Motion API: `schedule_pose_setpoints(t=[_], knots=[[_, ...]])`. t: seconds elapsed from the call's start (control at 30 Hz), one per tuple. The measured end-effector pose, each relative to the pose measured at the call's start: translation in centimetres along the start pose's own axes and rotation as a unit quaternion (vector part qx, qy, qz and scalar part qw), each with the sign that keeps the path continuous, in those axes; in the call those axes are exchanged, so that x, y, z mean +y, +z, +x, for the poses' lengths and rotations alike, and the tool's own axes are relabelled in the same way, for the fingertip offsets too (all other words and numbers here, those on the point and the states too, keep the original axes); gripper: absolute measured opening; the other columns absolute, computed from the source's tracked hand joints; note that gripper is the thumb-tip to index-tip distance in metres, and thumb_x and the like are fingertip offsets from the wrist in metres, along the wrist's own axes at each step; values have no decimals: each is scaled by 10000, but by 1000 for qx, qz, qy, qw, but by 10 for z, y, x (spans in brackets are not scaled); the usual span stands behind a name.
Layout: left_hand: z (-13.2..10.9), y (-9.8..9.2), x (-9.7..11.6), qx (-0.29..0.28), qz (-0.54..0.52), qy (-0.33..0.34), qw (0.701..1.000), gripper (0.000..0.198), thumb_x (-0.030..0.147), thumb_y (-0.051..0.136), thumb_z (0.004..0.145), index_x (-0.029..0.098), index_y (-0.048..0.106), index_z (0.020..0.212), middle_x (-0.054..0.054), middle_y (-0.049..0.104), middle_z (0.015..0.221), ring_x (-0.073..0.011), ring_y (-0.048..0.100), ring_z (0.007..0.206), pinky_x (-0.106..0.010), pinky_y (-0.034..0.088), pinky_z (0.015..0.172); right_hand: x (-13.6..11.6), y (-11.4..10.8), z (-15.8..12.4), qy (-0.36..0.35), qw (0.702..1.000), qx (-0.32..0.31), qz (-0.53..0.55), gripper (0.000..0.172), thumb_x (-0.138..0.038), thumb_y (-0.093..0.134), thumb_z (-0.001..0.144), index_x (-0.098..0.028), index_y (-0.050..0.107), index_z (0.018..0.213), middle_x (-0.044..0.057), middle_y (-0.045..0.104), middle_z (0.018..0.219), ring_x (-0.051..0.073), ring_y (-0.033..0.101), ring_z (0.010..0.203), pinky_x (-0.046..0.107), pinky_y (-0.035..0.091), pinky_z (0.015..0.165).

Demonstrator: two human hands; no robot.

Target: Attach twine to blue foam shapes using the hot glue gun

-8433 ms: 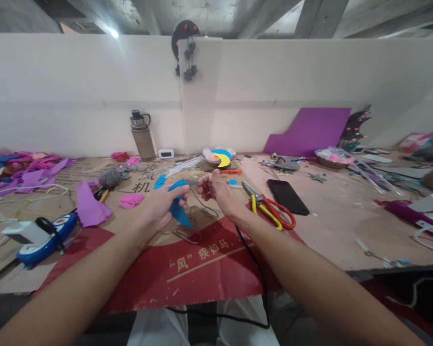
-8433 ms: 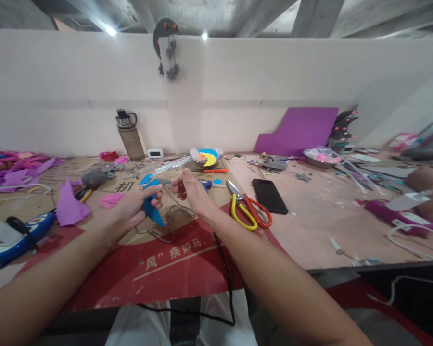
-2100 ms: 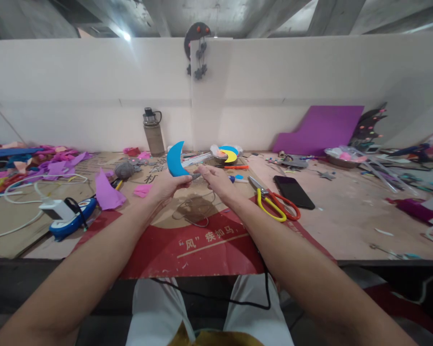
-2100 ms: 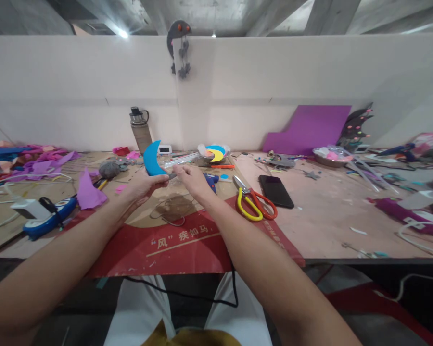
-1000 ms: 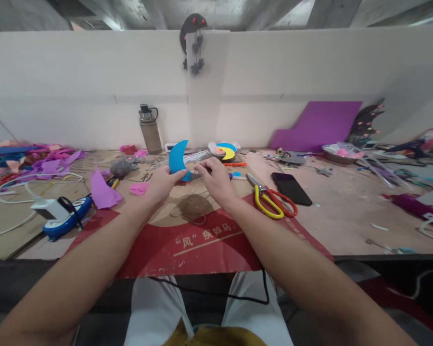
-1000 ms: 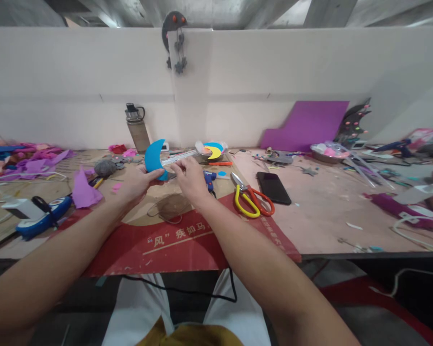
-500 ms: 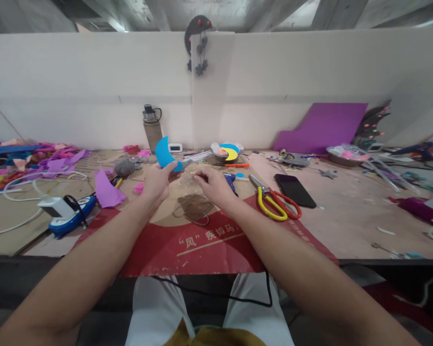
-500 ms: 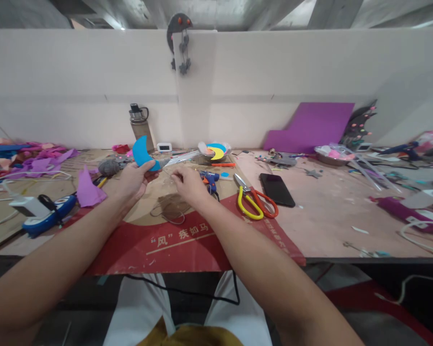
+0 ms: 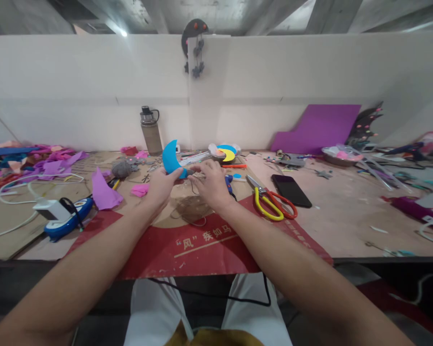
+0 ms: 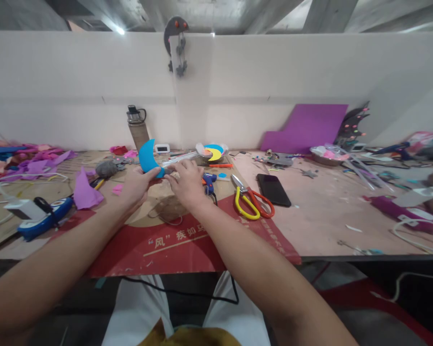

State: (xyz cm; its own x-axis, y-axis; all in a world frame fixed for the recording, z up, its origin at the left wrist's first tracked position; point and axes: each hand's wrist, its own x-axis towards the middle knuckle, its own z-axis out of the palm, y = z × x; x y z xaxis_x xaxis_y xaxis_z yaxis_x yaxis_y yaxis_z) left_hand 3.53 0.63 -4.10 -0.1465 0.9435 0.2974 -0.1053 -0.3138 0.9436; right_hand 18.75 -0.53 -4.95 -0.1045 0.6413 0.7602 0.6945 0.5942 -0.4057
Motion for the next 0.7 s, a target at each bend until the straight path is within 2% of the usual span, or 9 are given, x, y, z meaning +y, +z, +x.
schedule_pose_setpoints(t=[0.13,0.27,0.43,0.6,0.7], knots=[[-5,4,2,-15,-21,-18,1000,301,312,796,577,100,683,758,-72,697,751,-130,613,616,-256,521,598,1,4,0,0,999,-15,-38,83,-280,605,862,-212,642,832,48,648,936,235,519,951,376,290,811],[-1,3,5,7,-92,-70,993,202,210,774,578,119,646,706,-38,686,697,-114,607,566,-240,505,566,-3,2,0,-6,998,-48,-31,109,-245,559,887,-193,616,811,54,648,927,219,509,928,366,275,810],[13,-8,5,69,-159,-114,978,79,129,690,640,130,616,668,-18,672,629,-112,612,532,-234,496,554,-9,-3,-1,-59,990,-113,55,127,-230,512,911,-180,581,816,53,630,924,188,515,889,334,301,813],[24,-18,3,106,-163,-114,974,99,130,684,647,156,588,641,4,657,604,-102,611,531,-225,490,557,-14,-11,-1,-98,963,-207,141,314,-278,365,967,-191,561,737,22,595,780,161,524,792,295,363,781],[24,-19,2,117,-153,-109,975,121,151,706,629,167,589,655,1,663,620,-116,623,541,-227,471,535,-12,-24,-1,-46,976,-169,128,250,-302,423,937,-190,571,769,19,585,773,154,509,739,273,376,702]])
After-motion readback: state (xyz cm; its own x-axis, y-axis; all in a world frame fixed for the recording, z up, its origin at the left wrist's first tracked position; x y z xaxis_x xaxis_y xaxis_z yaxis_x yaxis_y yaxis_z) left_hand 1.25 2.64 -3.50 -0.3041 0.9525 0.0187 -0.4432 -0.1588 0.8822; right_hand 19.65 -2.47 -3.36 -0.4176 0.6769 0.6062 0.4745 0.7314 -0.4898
